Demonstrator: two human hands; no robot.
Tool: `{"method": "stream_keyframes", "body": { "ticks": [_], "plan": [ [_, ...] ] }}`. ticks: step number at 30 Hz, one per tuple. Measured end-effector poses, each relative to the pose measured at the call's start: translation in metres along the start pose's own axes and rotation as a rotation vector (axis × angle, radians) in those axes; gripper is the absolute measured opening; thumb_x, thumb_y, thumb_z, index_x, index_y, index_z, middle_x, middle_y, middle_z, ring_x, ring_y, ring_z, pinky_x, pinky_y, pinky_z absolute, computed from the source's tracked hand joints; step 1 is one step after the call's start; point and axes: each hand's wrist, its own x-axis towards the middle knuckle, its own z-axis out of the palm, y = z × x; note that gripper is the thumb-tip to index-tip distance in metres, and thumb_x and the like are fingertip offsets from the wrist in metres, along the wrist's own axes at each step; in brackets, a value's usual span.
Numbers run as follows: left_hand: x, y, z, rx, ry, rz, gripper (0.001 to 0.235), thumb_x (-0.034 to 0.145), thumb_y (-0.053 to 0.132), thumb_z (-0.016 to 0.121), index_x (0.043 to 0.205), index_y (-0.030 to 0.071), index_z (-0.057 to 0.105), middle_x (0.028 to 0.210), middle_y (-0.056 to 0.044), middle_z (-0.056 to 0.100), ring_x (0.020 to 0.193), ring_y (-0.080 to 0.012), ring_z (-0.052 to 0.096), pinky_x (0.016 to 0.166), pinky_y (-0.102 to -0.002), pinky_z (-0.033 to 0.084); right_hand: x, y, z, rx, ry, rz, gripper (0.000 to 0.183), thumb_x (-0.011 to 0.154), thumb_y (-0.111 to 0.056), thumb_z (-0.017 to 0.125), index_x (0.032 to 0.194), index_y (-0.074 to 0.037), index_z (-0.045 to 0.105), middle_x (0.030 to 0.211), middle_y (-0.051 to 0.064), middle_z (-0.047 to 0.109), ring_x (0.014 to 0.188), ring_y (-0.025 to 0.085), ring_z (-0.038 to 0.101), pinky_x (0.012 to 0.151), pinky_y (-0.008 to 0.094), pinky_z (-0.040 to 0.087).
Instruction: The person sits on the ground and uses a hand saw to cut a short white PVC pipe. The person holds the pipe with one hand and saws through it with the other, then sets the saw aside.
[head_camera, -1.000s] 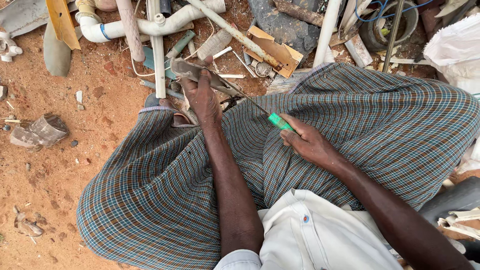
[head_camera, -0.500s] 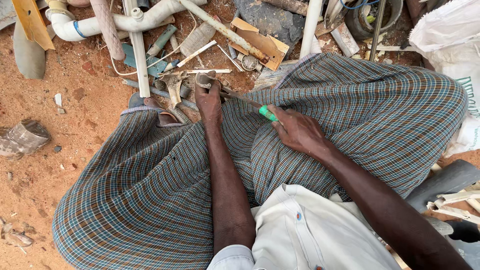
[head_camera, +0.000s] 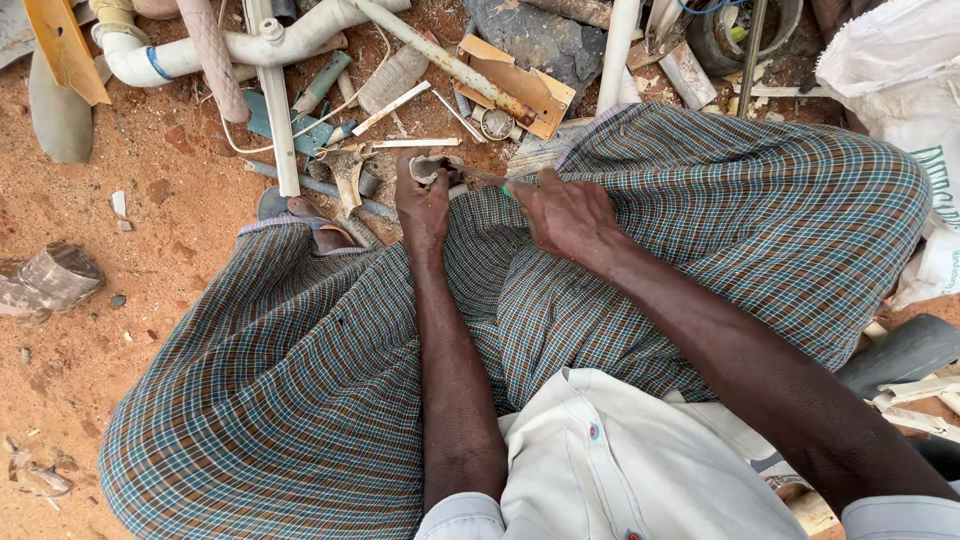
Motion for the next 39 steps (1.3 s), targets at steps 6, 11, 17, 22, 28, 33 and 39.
{"method": "stream_keyframes", "body": {
  "ticks": [6, 11, 17, 22, 28, 33, 39],
  "plan": [
    [0.002, 0.003, 0.002, 0.23, -0.009, -0.058, 0.037, 0.097, 0.009, 0.068, 0.133, 0.01, 0.057, 0.117, -0.013, 0.071, 0.108, -0.0234, 0.073, 0.09, -0.037, 0.063, 0.016, -0.012, -0.023, -0.178, -0.044, -0.032, 0.044, 0.1, -0.012, 0.047, 0.142, -0.013, 0.058, 0.065, 0.007, 0.046, 0.048, 0.015, 0.051, 0.036, 0.035, 0.042],
    [0.0, 0.006, 0.005, 0.161, -0.073, 0.01, 0.033, 0.099, 0.011, 0.067, 0.131, 0.009, 0.062, 0.113, -0.011, 0.073, 0.101, -0.0199, 0.075, 0.087, -0.035, 0.065, 0.031, -0.02, -0.043, -0.251, -0.244, 0.006, 0.033, 0.108, -0.019, 0.045, 0.138, -0.009, 0.058, 0.072, 0.007, 0.048, 0.061, 0.017, 0.055, 0.044, 0.035, 0.045],
    [0.0, 0.004, -0.005, 0.081, -0.111, 0.007, 0.025, 0.1, 0.011, 0.066, 0.125, 0.01, 0.065, 0.106, -0.01, 0.076, 0.096, -0.0195, 0.077, 0.084, -0.036, 0.066, 0.049, -0.025, -0.048, -0.4, -0.321, -0.03, 0.039, 0.102, -0.019, 0.053, 0.14, -0.01, 0.054, 0.084, 0.01, 0.059, 0.077, 0.021, 0.066, 0.055, 0.036, 0.057],
    [-0.003, 0.014, 0.001, 0.216, -0.15, 0.036, 0.022, 0.098, 0.01, 0.069, 0.12, 0.013, 0.066, 0.105, -0.007, 0.076, 0.097, -0.0185, 0.075, 0.086, -0.037, 0.064, 0.052, -0.034, -0.051, -0.411, -0.342, -0.011, 0.033, 0.103, -0.021, 0.053, 0.135, -0.015, 0.06, 0.089, 0.008, 0.063, 0.082, 0.021, 0.068, 0.062, 0.038, 0.059],
    [-0.01, 0.009, 0.014, 0.299, -0.262, 0.145, 0.024, 0.098, 0.002, 0.067, 0.12, 0.013, 0.066, 0.113, -0.009, 0.073, 0.105, -0.0216, 0.073, 0.092, -0.038, 0.064, 0.05, -0.032, -0.026, -0.268, -0.399, 0.111, 0.037, 0.111, -0.019, 0.043, 0.145, -0.034, 0.05, 0.088, 0.008, 0.062, 0.077, 0.02, 0.066, 0.062, 0.038, 0.056],
    [0.01, 0.023, 0.01, 0.269, -0.156, 0.279, 0.044, 0.089, -0.009, 0.061, 0.129, 0.01, 0.063, 0.121, -0.014, 0.068, 0.108, -0.0275, 0.069, 0.093, -0.042, 0.059, 0.07, -0.01, -0.018, -0.363, -0.25, -0.049, 0.035, 0.104, -0.025, 0.046, 0.136, -0.015, 0.058, 0.08, 0.011, 0.06, 0.068, 0.021, 0.065, 0.049, 0.038, 0.055],
    [-0.008, 0.019, 0.011, 0.224, -0.246, 0.061, 0.014, 0.097, 0.004, 0.067, 0.11, 0.009, 0.064, 0.104, -0.009, 0.067, 0.095, -0.0242, 0.069, 0.085, -0.038, 0.058, 0.058, 0.002, 0.013, -0.251, 0.015, -0.052, 0.016, 0.105, -0.023, 0.056, 0.107, -0.014, 0.069, 0.094, 0.008, 0.065, 0.087, 0.022, 0.067, 0.071, 0.037, 0.055]
  ]
}}
